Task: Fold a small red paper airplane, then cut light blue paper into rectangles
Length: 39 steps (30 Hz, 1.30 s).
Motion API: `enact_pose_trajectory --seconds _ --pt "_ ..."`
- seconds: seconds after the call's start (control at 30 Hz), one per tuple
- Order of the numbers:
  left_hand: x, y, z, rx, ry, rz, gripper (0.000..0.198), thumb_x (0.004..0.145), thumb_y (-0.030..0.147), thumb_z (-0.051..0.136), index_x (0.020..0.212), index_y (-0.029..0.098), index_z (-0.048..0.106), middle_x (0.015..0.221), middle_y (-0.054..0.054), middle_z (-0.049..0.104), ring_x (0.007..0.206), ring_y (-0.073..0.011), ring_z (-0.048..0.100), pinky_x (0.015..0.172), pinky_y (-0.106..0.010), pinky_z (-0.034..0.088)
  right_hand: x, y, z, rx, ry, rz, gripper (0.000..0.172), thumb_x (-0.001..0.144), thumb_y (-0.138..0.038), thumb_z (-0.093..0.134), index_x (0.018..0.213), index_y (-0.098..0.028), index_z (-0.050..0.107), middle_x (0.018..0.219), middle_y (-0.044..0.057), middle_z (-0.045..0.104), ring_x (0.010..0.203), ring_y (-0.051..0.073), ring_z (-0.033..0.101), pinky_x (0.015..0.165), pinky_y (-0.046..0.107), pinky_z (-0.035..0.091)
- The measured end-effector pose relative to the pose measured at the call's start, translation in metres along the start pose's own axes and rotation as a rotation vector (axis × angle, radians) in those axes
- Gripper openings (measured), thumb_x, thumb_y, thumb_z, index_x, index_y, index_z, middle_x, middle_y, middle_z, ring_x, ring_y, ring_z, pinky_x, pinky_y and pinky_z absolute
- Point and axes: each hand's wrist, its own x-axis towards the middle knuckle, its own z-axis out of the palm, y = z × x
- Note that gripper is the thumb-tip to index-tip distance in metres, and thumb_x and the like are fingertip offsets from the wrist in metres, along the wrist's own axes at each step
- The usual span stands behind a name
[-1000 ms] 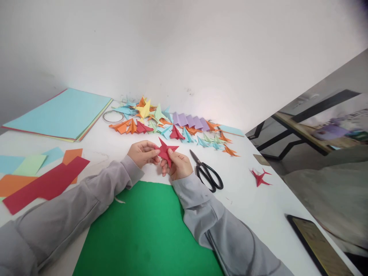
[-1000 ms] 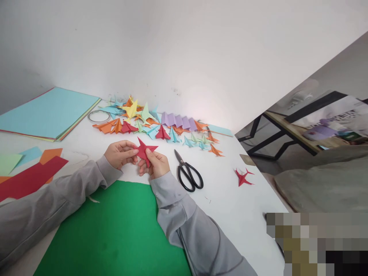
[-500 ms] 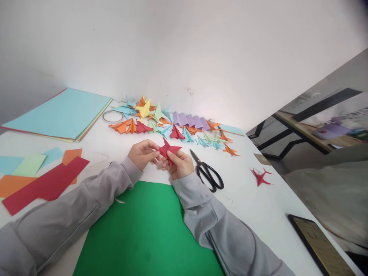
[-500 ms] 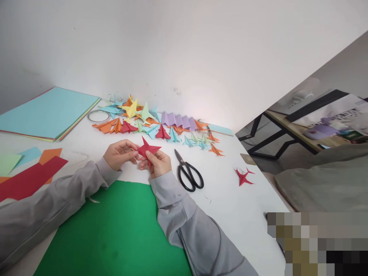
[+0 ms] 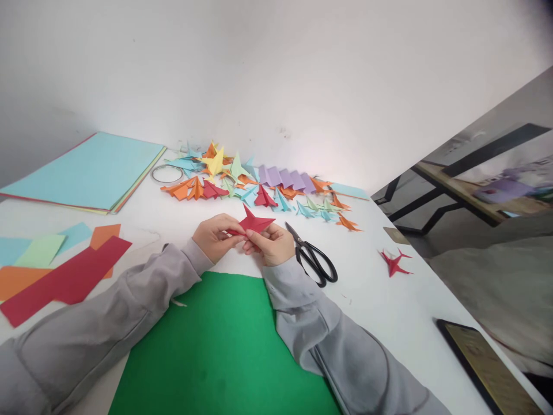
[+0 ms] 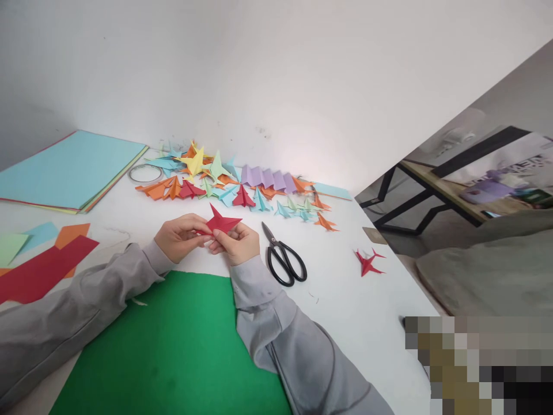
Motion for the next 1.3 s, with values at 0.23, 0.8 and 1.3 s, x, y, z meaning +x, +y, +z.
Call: enact_pose_trajectory --seconds 0.23,0.8,1.3 --pt "0.002 -0.005 0.0 -0.166 0.005 -0.063 0.008 0.055 0.019 0.074 0.06 0.015 0.07 0.068 -0.005 0.065 0.053 -0.0116 0.059 0.048 -0.024 0.051 0.004 -0.004 -0.006 0.078 -0.187 0.057 0.019 0.062 -0.03 0.072 0.063 -0.013 0.065 0.047 0.002 0.064 0.038 0.012 0.057 0.037 0.023 0.049" --pt "0.006 0.002 -0.006 -0.131 -0.055 -0.148 0.011 0.055 0.02 0.077 0.061 0.014 0.069 0.064 -0.004 0.066 0.053 -0.0124 0.061 0.05 -0.024 0.053 0.006 -0.003 -0.01 0.071 -0.163 0.109 0.02 0.054 -0.024 0.079 0.062 -0.013 0.064 0.048 -0.001 0.063 0.035 0.01 0.055 0.032 0.019 0.044" --pt "0.008 0.01 -0.002 -0.152 0.009 -0.336 0.019 0.051 0.015 0.079 0.056 0.013 0.061 0.046 -0.002 0.063 0.042 -0.0117 0.058 0.047 -0.024 0.052 0.008 0.004 -0.01 0.013 -0.158 0.005 0.018 0.057 -0.025 0.078 0.066 -0.014 0.067 0.047 0.0 0.064 0.04 0.012 0.057 0.042 0.024 0.05"
